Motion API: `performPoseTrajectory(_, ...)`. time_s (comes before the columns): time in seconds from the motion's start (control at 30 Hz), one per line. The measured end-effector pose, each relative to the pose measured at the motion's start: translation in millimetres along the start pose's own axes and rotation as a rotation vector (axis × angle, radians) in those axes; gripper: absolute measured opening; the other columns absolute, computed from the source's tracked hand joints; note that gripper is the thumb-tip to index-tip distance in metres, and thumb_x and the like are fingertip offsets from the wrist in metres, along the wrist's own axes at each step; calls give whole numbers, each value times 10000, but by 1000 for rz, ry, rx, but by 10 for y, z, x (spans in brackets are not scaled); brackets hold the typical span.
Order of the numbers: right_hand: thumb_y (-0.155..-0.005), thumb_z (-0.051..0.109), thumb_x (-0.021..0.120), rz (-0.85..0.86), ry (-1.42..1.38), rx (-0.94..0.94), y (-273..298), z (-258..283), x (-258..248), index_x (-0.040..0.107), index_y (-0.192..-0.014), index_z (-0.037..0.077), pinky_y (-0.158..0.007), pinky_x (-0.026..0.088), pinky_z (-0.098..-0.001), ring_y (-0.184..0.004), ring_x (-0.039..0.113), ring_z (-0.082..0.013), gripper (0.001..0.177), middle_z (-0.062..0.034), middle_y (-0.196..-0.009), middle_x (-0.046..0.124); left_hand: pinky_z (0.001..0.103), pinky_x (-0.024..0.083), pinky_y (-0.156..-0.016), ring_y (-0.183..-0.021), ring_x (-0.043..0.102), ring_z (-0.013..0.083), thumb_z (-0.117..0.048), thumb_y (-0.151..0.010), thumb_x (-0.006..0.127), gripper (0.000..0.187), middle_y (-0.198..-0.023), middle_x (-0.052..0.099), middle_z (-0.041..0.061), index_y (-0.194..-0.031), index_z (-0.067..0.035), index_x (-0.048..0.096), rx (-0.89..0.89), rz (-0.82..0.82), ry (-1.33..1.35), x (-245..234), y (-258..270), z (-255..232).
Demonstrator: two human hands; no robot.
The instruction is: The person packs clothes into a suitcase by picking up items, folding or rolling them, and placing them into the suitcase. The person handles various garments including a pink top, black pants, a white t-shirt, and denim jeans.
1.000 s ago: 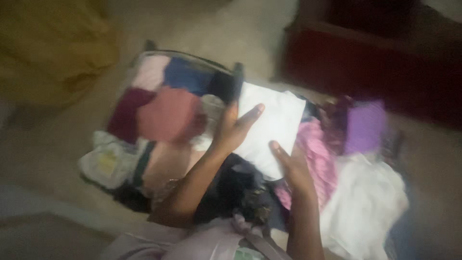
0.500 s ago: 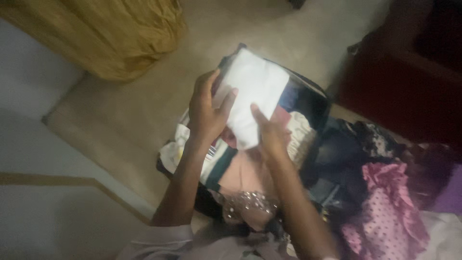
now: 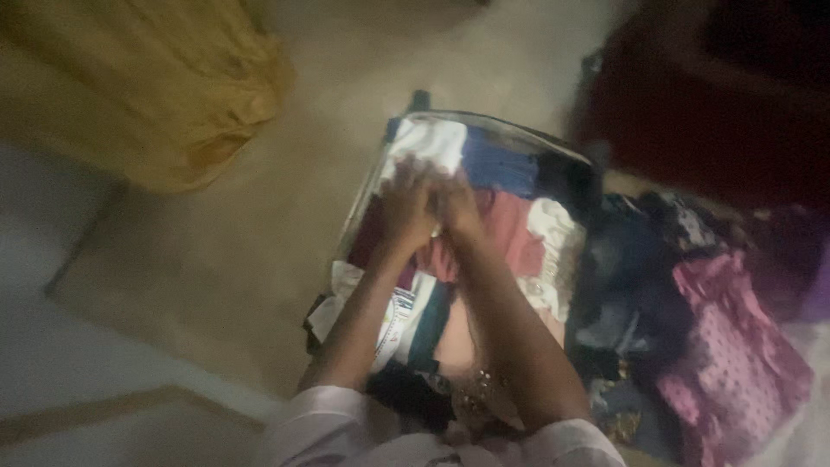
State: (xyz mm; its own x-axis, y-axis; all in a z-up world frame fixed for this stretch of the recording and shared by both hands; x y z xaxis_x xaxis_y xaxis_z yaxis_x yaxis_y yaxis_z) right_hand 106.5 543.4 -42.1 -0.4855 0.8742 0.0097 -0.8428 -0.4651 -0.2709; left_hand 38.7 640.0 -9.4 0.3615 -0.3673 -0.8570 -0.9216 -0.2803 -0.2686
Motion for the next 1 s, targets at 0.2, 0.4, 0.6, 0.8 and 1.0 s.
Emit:
performPoseTrajectory(0.2,-1089,352,455,57,465,-68,762,1118,155,348,-1603,76,-1281,144,-504,-1596,183,-379,594,-216,-1695,300,655,152,-1203,-1561,178,353,-399,-1063,452,622,-1666,262,165,-1595,-105,320,29,-168,-92,234,-48,25)
performPoseTrajectory(0.4,-1129,294,421,-168,453,-269,1056,2092,-757,550,-1506,73,-1315,225,-513,-1593,308,-390,456,-222,-1674,369,596,110,-1294,-1596,190,340,-331,-1112,309,567,-1718,242,127,-1632,-105,283,228,-74,130,-114,126,-1411)
performPoseTrajectory(0.6,-1072,38,524,-601,533,-337,1589,2549,-2213,642,-1401,52,-1285,382,-460,-1501,516,-336,350,-165,-1541,578,598,181,-1218,-1541,211,448,-144,-907,643,666,-1633,299,257,-1524,-22,424,485,53,410,-287,403,-3248)
performPoseTrajectory(0.8,-1034,-15,562,-799,640,-311,2139,2681,-3563,678,-1318,28,-1217,447,-426,-1411,587,-313,310,-171,-1457,638,519,368,-1140,-1433,402,463,-191,-791,836,689,-1517,455,274,-1384,2,545,588,233,603,430,561,-4405)
performPoseTrajectory(1.0,-910,-9,562,-887,531,-71,2494,2507,-4695,660,-1330,36,-1030,527,-344,-1159,697,-246,434,-133,-1346,701,385,543,-1009,-1184,704,280,-173,-840,801,534,-1263,716,134,-1334,-56,634,300,530,897,1739,529,-5253)
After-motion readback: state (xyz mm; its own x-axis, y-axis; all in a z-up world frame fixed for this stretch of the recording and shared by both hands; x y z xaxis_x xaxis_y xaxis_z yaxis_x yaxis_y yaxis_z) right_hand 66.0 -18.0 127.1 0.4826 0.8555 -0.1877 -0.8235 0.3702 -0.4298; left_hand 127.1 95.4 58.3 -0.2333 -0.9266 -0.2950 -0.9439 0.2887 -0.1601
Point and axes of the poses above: each hand's wrist, its own y-axis away from the middle knuckle, its own x-axis out of the palm, z = x × y, the point moved 7 cm from there along -y, towards the middle knuckle
